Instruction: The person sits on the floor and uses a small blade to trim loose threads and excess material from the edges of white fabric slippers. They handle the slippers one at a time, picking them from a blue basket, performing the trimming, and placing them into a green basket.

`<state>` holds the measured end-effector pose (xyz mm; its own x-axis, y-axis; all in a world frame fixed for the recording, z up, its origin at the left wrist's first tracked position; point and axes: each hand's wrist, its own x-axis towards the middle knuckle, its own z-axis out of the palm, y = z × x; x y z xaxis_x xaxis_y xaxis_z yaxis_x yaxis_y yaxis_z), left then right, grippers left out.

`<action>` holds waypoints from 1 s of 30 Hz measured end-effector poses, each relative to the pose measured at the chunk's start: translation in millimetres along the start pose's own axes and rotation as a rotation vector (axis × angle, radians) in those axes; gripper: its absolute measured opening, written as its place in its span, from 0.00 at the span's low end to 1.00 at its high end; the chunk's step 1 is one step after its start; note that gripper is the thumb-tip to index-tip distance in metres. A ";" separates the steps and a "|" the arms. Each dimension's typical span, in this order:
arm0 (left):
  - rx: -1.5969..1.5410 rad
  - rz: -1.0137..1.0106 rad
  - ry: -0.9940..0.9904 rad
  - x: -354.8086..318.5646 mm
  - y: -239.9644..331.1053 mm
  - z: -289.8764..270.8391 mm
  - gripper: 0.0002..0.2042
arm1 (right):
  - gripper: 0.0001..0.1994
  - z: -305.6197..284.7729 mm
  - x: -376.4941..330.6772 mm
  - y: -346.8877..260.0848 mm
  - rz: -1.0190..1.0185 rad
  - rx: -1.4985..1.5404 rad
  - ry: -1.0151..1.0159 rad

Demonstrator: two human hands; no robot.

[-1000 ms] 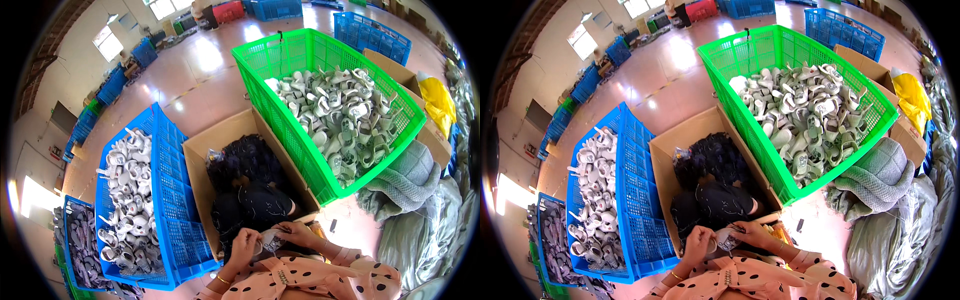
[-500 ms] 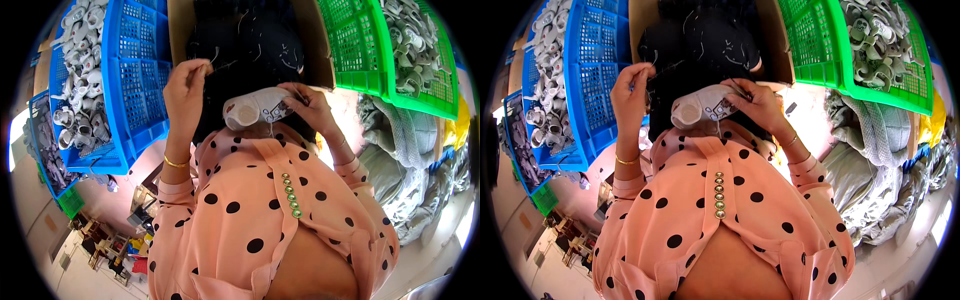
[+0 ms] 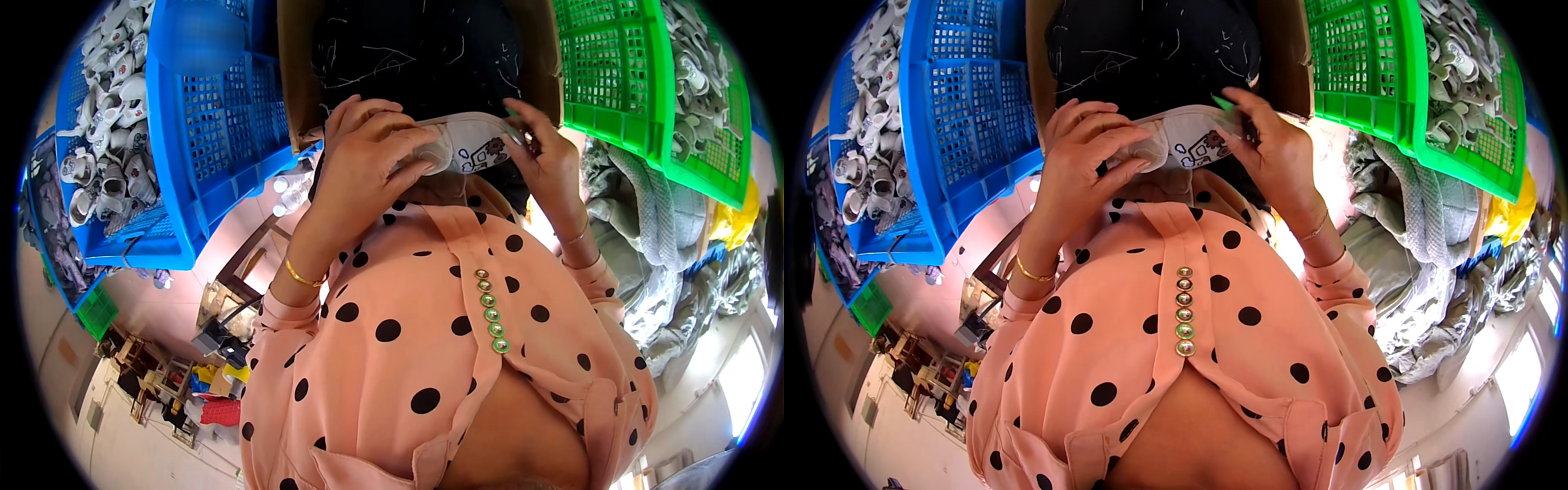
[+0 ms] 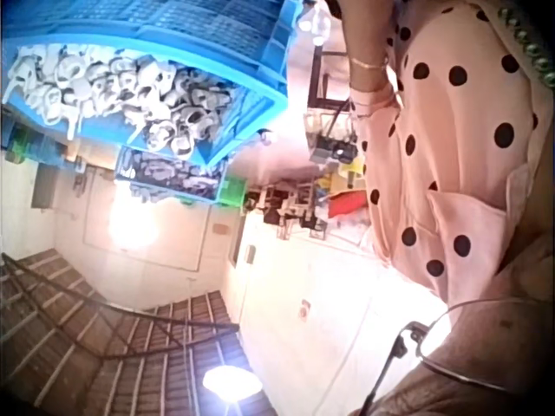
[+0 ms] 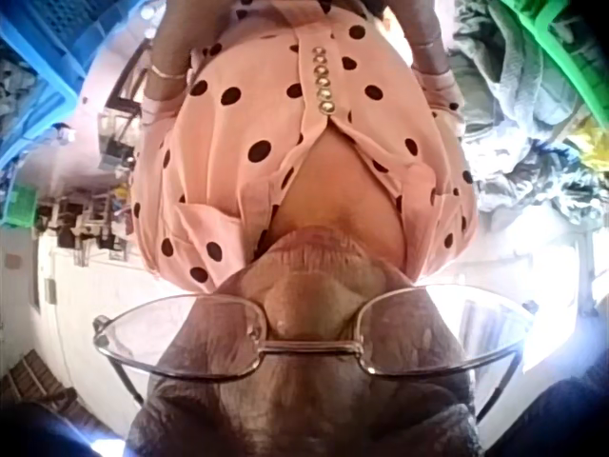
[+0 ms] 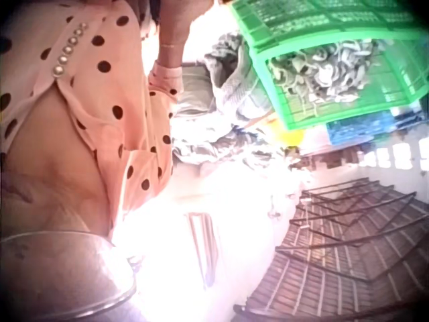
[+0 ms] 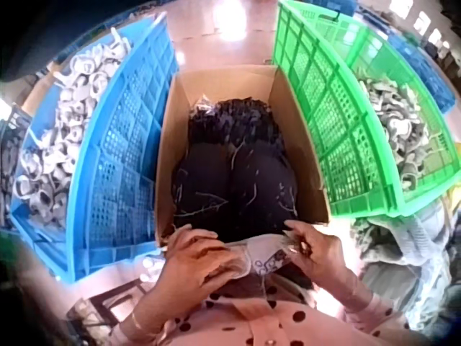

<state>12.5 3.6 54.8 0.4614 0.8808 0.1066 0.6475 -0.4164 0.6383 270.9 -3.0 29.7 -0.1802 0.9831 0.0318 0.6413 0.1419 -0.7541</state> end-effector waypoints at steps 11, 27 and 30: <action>-0.021 0.146 0.131 10.4 -6.4 14.3 0.06 | 0.13 -10.0 -10.9 -40.2 0.017 -0.206 -0.041; -0.862 -0.426 0.161 8.4 -2.1 17.2 0.04 | 0.18 0.7 12.1 -61.6 -0.020 -0.039 -0.070; -1.010 -0.465 0.137 13.9 -8.9 18.5 0.01 | 0.19 2.2 12.4 -58.6 -0.005 -0.028 -0.055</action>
<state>24.4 15.4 36.4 0.1915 0.9464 -0.2602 -0.0789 0.2791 0.9570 229.4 0.6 72.9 -0.2236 0.9747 -0.0009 0.6608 0.1509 -0.7353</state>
